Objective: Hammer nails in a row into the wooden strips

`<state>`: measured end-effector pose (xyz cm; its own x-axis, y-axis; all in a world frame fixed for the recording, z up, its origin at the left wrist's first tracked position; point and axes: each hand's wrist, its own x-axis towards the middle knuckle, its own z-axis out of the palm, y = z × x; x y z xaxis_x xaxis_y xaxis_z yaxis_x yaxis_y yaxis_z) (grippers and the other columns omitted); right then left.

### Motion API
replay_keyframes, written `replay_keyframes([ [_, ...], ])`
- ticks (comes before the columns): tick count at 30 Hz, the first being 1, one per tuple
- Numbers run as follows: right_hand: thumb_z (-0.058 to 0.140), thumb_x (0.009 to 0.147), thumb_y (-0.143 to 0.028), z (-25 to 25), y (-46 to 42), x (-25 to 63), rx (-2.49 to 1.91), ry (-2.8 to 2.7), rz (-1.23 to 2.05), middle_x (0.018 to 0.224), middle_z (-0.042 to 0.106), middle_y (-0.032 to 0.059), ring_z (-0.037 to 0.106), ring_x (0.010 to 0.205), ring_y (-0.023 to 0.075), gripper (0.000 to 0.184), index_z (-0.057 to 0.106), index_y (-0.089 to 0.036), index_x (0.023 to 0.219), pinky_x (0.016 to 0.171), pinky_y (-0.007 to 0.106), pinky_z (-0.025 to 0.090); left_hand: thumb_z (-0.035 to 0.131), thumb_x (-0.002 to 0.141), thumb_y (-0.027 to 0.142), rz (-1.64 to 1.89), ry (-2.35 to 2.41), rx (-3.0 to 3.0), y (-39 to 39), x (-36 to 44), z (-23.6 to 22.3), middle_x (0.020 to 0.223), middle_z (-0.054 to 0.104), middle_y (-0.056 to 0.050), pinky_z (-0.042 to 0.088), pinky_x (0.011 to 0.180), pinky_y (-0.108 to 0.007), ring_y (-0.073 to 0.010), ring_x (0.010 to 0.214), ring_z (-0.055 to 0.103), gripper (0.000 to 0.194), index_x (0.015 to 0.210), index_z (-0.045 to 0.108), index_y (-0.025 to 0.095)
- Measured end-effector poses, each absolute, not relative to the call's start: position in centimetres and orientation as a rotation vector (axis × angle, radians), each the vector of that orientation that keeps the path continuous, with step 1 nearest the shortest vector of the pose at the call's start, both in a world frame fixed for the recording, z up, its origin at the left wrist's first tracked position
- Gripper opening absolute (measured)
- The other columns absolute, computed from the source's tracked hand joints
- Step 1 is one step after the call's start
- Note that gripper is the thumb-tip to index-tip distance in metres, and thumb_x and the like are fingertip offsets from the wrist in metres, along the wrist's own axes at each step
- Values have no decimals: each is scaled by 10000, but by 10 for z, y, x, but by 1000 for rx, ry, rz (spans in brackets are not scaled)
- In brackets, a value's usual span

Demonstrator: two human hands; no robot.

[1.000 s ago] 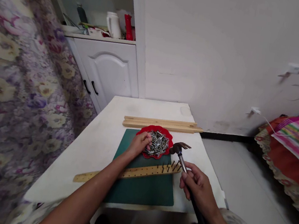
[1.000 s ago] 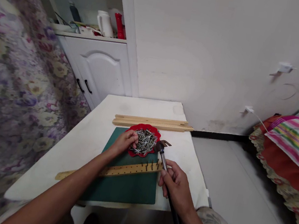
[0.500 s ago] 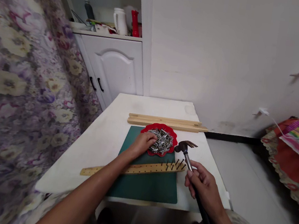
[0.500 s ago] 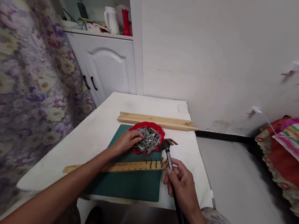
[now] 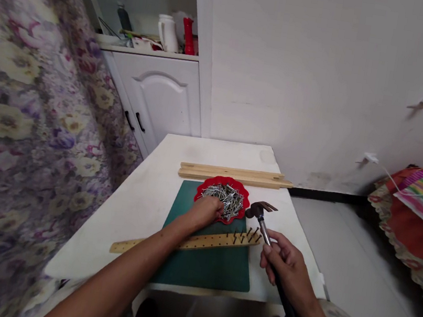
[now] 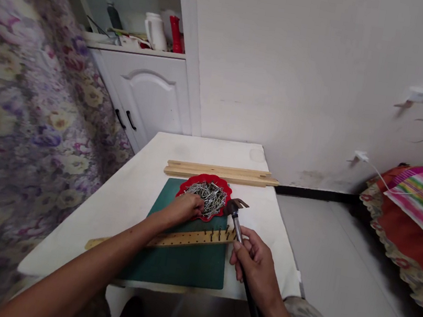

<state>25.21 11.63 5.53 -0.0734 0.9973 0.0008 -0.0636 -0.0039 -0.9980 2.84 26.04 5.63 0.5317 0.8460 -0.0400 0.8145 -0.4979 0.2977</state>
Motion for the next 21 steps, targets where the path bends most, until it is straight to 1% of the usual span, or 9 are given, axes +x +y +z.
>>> replay_keyframes([
  [4, 539, 881, -373, 55, 116, 252, -1127, -1222, 1280, 582, 575, -39, 385, 344, 48, 378, 516, -156, 1189, 369, 184, 292, 534, 671, 114, 48, 1426, 2526, 264, 41, 55, 690, 657, -82, 387, 637, -276, -210, 688, 581, 128, 622, 646, 153],
  [7, 546, 869, -383, 54, 116, 253, -1129, -1221, 1280, 579, 582, -35, 393, 342, 55, 393, 519, -158, 1189, 362, 187, 299, 505, 701, 113, -1, 1434, 2554, 263, 43, 59, 744, 662, -106, 390, 658, -295, -223, 710, 584, 155, 649, 648, 143],
  [12, 559, 852, -391, 53, 117, 254, -1130, -1210, 1269, 572, 588, -37, 393, 332, 60, 394, 527, -164, 1173, 354, 187, 305, 482, 771, 149, 85, 1381, 2620, 254, 33, 67, 870, 647, -106, 387, 651, -274, -196, 735, 580, 166, 711, 637, 148],
  [17, 561, 853, -377, 53, 118, 254, -1119, -1211, 1265, 567, 579, -45, 398, 336, 59, 353, 540, -168, 1137, 351, 179, 315, 491, 757, 102, 176, 1420, 2576, 248, 26, 75, 748, 634, -75, 366, 630, -261, -182, 691, 558, 131, 716, 604, 154],
  [21, 560, 857, -364, 51, 119, 254, -1110, -1215, 1260, 568, 579, -47, 401, 339, 56, 330, 541, -166, 1120, 353, 175, 311, 478, 771, 103, 244, 1416, 2543, 246, 28, 81, 726, 621, -43, 350, 603, -239, -155, 653, 533, 122, 746, 580, 167],
])
